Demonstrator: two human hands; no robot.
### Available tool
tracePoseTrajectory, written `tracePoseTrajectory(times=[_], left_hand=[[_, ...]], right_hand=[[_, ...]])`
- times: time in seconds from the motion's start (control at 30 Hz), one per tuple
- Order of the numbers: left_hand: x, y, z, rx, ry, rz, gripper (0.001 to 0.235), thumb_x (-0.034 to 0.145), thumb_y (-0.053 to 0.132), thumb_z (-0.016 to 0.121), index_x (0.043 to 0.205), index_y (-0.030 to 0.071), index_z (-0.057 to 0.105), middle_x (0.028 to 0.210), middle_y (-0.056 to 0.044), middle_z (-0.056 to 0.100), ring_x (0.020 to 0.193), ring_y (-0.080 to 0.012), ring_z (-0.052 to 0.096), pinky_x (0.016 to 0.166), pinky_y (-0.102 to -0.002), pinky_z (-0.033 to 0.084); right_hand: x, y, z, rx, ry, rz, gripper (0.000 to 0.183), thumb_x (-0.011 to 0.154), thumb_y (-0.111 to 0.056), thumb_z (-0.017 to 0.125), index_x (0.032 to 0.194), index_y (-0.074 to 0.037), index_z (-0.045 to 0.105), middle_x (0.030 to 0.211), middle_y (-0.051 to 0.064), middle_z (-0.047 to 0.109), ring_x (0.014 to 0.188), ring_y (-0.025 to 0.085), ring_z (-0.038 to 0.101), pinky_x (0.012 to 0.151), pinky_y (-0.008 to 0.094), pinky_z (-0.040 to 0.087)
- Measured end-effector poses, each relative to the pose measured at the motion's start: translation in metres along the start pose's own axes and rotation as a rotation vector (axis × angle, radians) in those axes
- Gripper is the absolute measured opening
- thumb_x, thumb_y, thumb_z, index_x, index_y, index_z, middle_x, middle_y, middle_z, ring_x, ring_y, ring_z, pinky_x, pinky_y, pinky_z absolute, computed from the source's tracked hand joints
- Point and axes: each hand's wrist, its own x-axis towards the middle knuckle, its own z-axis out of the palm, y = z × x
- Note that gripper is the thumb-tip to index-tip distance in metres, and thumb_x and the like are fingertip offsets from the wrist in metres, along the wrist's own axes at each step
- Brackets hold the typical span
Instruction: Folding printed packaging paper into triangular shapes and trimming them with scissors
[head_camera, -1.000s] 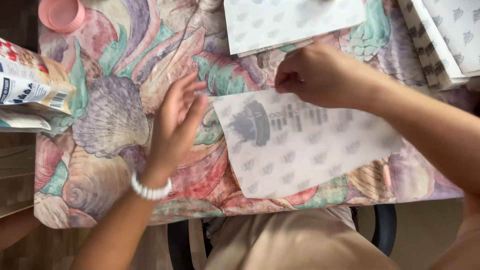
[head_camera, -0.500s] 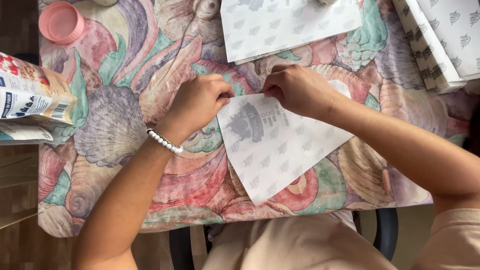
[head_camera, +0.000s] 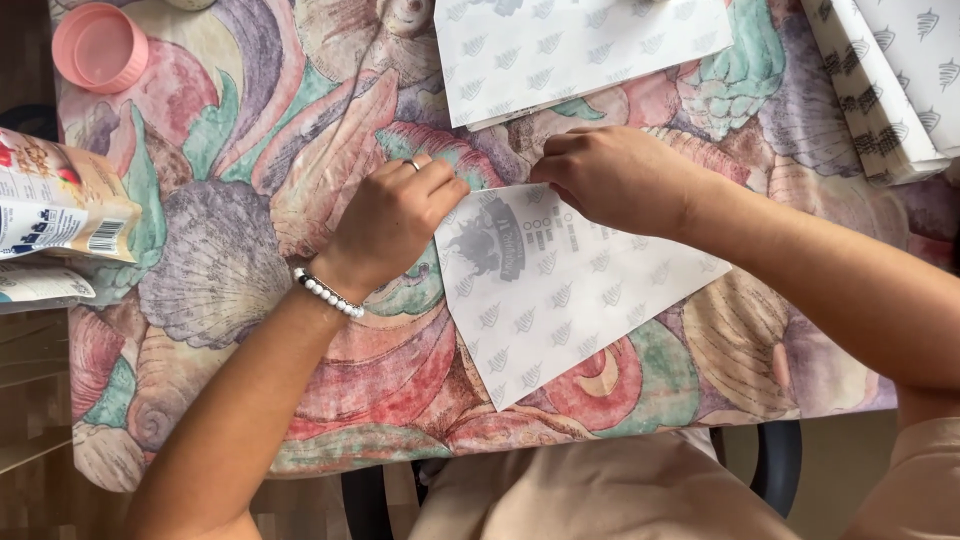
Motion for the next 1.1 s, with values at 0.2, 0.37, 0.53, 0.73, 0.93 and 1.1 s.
tracePoseTrajectory(times=[0.2,0.37,0.53,0.73,0.93,1.1], left_hand=[[0.003,-0.005,-0.009,-0.004,0.057,0.144,0.018,0.104,0.003,0.054,0.091,0.01,0.065,0.08,0.0,0.049,0.073,-0.0167,0.058,0.068,-0.029,0.05],[0.008,-0.004,-0.015,0.004,0.056,0.235,0.014,0.098,-0.001,0.058,0.099,0.006,0.071,0.074,-0.001,0.05,0.072,-0.0201,0.061,0.075,-0.034,0.054],[0.011,-0.002,-0.012,-0.02,0.046,0.271,0.013,0.098,-0.001,0.058,0.09,0.004,0.067,0.073,-0.003,0.045,0.072,-0.0223,0.057,0.078,-0.036,0.053],[0.009,0.0,-0.007,-0.016,0.031,0.272,0.015,0.096,-0.001,0.059,0.085,0.003,0.068,0.071,-0.003,0.044,0.071,-0.0231,0.054,0.08,-0.038,0.053],[0.005,0.0,-0.014,0.002,-0.01,0.23,0.015,0.097,0.003,0.057,0.091,0.004,0.071,0.079,-0.005,0.05,0.082,-0.0246,0.058,0.087,-0.043,0.05],[-0.017,-0.009,-0.038,0.083,-0.105,0.107,0.015,0.098,0.007,0.06,0.096,0.006,0.075,0.088,-0.006,0.058,0.097,-0.0256,0.061,0.094,-0.047,0.046]], right_hand=[[-0.001,-0.009,-0.011,-0.177,-0.056,-0.069,0.008,0.091,-0.003,0.065,0.09,-0.008,0.071,0.084,0.007,0.069,0.08,0.022,0.073,0.072,0.032,0.063],[-0.001,-0.017,-0.017,-0.271,0.005,-0.158,0.006,0.094,-0.01,0.066,0.093,-0.01,0.072,0.08,0.004,0.066,0.076,0.019,0.07,0.065,0.03,0.062],[-0.003,-0.019,-0.01,-0.355,0.032,-0.184,0.006,0.093,-0.011,0.069,0.09,-0.012,0.073,0.079,0.001,0.066,0.074,0.016,0.068,0.064,0.026,0.061],[-0.001,-0.026,-0.019,-0.367,0.038,-0.188,0.009,0.094,-0.011,0.067,0.097,-0.012,0.076,0.079,0.003,0.066,0.073,0.017,0.067,0.061,0.028,0.062],[-0.002,-0.025,-0.013,-0.366,0.056,-0.17,0.019,0.091,-0.013,0.069,0.109,-0.015,0.076,0.084,0.003,0.068,0.078,0.019,0.069,0.065,0.03,0.062],[-0.003,-0.024,-0.012,-0.391,-0.021,-0.13,0.026,0.092,-0.016,0.068,0.116,-0.021,0.075,0.088,-0.001,0.068,0.084,0.016,0.069,0.071,0.027,0.06]])
